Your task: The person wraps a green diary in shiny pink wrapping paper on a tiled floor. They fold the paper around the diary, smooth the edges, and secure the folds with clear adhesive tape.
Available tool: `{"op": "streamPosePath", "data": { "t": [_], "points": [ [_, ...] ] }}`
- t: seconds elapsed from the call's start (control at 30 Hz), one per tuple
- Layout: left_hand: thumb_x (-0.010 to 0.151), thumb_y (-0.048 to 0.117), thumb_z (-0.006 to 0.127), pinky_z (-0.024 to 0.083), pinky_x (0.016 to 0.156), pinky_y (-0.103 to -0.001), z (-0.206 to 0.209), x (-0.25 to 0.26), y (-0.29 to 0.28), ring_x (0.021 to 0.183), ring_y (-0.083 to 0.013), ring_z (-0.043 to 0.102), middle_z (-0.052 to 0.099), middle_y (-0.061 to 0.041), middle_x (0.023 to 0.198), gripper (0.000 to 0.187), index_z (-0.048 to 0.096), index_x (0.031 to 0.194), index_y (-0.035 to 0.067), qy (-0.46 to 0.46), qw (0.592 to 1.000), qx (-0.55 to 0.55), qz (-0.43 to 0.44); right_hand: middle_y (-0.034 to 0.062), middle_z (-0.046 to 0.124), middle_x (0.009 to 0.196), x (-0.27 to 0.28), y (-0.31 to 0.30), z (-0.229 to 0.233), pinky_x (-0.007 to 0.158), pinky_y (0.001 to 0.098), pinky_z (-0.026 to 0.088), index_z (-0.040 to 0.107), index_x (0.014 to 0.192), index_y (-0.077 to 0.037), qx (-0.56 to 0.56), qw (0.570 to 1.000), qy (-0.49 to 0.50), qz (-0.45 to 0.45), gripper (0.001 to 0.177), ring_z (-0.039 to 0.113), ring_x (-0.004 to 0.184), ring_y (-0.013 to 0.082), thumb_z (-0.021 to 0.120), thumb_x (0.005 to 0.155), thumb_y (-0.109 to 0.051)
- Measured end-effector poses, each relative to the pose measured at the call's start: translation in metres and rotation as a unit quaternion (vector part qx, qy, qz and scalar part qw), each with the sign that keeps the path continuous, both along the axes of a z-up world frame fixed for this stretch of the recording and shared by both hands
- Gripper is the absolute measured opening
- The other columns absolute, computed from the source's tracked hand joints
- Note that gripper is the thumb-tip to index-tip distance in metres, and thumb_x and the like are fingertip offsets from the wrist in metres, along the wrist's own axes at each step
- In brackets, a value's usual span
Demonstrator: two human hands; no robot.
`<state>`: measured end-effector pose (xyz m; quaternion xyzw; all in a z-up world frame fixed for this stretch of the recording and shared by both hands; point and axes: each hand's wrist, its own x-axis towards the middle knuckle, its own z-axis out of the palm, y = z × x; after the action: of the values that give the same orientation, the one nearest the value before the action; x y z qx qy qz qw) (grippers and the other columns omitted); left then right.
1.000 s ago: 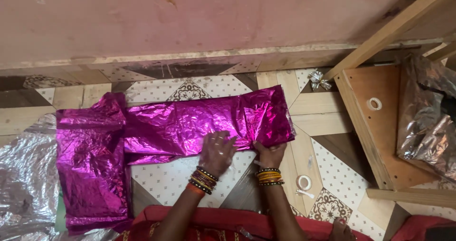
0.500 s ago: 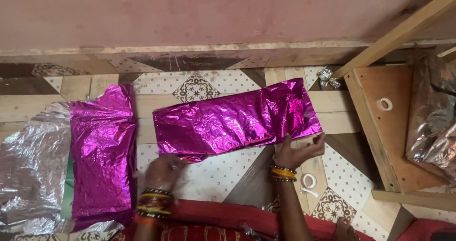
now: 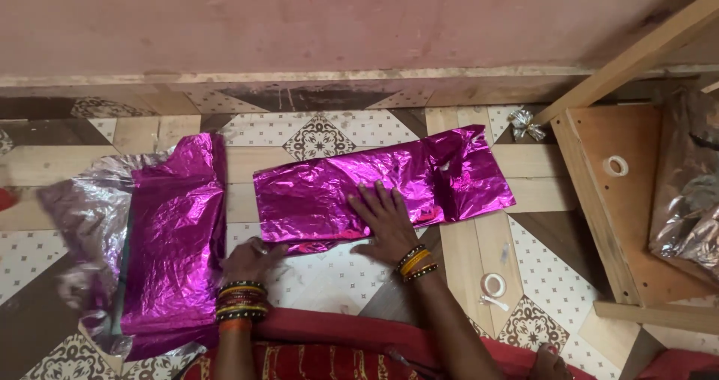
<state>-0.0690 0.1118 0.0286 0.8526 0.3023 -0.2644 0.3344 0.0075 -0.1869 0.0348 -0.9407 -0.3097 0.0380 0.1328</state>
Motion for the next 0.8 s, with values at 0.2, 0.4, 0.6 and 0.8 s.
{"op": "streamPosePath", "data": {
  "t": [0.2, 0.4, 0.6, 0.8],
  "points": [
    [0.080, 0.039, 0.080, 0.062, 0.074, -0.042, -0.014, 0.015, 0.011, 0.078, -0.0258, 0.074, 0.080, -0.016, 0.092, 0.043, 0.074, 0.104, 0.003, -0.025, 0.989, -0.072, 0.129, 0.0084, 0.017, 0.167, 0.004, 0.001, -0.025, 0.122, 0.0612, 0.004, 0.024, 0.158, -0.031, -0.020, 0.999, -0.042, -0.017, 0.106, 0.007, 0.154, 0.0376, 0.070, 0.074, -0.075],
    [0.084, 0.040, 0.078, 0.057, 0.063, -0.040, 0.009, 0.022, 0.010, 0.063, -0.0251, 0.067, 0.076, -0.016, 0.078, 0.039, 0.077, 0.082, 0.001, -0.045, 0.986, -0.074, 0.146, 0.0083, 0.016, 0.168, 0.007, 0.003, -0.029, 0.123, 0.0610, 0.004, 0.024, 0.159, -0.029, -0.024, 0.998, -0.044, -0.035, 0.105, 0.007, 0.154, 0.0370, 0.068, 0.075, -0.075],
    [0.073, 0.028, 0.084, 0.060, 0.065, -0.041, 0.009, 0.034, 0.011, 0.065, -0.0246, 0.066, 0.077, -0.017, 0.080, 0.031, 0.077, 0.085, 0.000, -0.096, 0.983, -0.108, 0.111, 0.0083, 0.018, 0.167, 0.007, 0.004, -0.028, 0.122, 0.0612, 0.005, 0.027, 0.158, -0.028, -0.024, 0.998, -0.043, -0.043, 0.107, 0.009, 0.154, 0.0369, 0.068, 0.073, -0.076],
    [0.093, 0.030, 0.067, 0.053, 0.084, -0.040, 0.004, 0.036, 0.017, 0.081, -0.0259, 0.069, 0.073, -0.014, 0.094, 0.030, 0.074, 0.106, 0.004, -0.053, 0.993, -0.032, 0.098, 0.0079, 0.019, 0.167, 0.007, 0.005, -0.028, 0.123, 0.0606, 0.005, 0.027, 0.158, -0.028, -0.017, 0.998, -0.043, -0.052, 0.108, 0.009, 0.154, 0.0366, 0.068, 0.071, -0.077]
  ]
}}
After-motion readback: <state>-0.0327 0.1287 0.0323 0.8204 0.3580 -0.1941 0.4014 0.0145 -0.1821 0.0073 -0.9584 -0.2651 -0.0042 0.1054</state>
